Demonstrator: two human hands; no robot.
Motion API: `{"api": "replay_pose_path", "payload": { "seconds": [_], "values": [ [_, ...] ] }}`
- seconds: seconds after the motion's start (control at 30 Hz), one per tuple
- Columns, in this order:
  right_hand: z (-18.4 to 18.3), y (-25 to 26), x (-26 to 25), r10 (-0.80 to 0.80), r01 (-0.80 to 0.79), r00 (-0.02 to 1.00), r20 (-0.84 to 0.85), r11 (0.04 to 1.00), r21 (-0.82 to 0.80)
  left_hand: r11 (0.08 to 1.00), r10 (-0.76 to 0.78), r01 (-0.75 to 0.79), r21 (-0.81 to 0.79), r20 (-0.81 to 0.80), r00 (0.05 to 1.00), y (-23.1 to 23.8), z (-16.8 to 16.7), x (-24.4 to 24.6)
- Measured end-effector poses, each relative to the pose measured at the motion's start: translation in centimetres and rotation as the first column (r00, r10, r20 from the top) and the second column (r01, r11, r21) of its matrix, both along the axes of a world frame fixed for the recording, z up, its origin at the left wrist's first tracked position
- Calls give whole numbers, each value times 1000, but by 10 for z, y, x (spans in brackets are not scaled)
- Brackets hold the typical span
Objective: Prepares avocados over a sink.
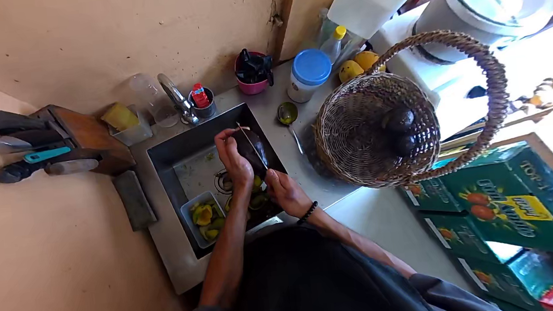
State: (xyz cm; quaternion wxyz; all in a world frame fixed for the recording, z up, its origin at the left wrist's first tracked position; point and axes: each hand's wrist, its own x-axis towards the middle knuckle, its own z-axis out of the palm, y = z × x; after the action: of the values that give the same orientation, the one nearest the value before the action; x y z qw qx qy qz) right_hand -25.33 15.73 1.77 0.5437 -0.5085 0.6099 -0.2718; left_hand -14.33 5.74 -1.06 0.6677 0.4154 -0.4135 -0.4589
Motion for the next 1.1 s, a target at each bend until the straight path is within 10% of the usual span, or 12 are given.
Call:
{"api": "replay_pose_path", "payload": {
  "seconds": [0.2, 0.37, 0.53, 0.7, 0.8, 0.9, 0.97, 1.1],
  "values": [
    [14, 2, 2, -89, 99, 995, 43, 898, -428, 921, -291, 279, -273, -6, 957, 0, 75, 7],
    [9, -4, -5, -130, 80, 988, -81, 886, -456, 854, -306, 428, 296, -380, 873, 14, 93, -7],
    [23, 8, -11, -17, 17, 1000, -1, 971, -240, 952, -305, 306, -2, -80, 949, 4, 44, 4],
    [56, 17, -22, 41, -30, 983, 179, 997, -66, 832, -215, 430, -351, 511, 832, -22, 64, 44],
    [53, 24, -19, -13, 49, 980, 198, 983, -177, 833, -127, 339, -438, 445, 887, -24, 88, 42],
    [32, 15, -20, -60, 90, 992, 109, 950, -300, 954, -296, 296, 37, -16, 955, -2, 98, 16],
    [18, 11, -24, -82, 73, 996, -17, 948, -309, 859, -195, 332, 389, -351, 916, 3, 96, -2],
    [8, 21, -27, -100, 92, 995, -30, 975, -202, 915, -207, 231, 331, -105, 973, 8, 40, -13]
  ]
}}
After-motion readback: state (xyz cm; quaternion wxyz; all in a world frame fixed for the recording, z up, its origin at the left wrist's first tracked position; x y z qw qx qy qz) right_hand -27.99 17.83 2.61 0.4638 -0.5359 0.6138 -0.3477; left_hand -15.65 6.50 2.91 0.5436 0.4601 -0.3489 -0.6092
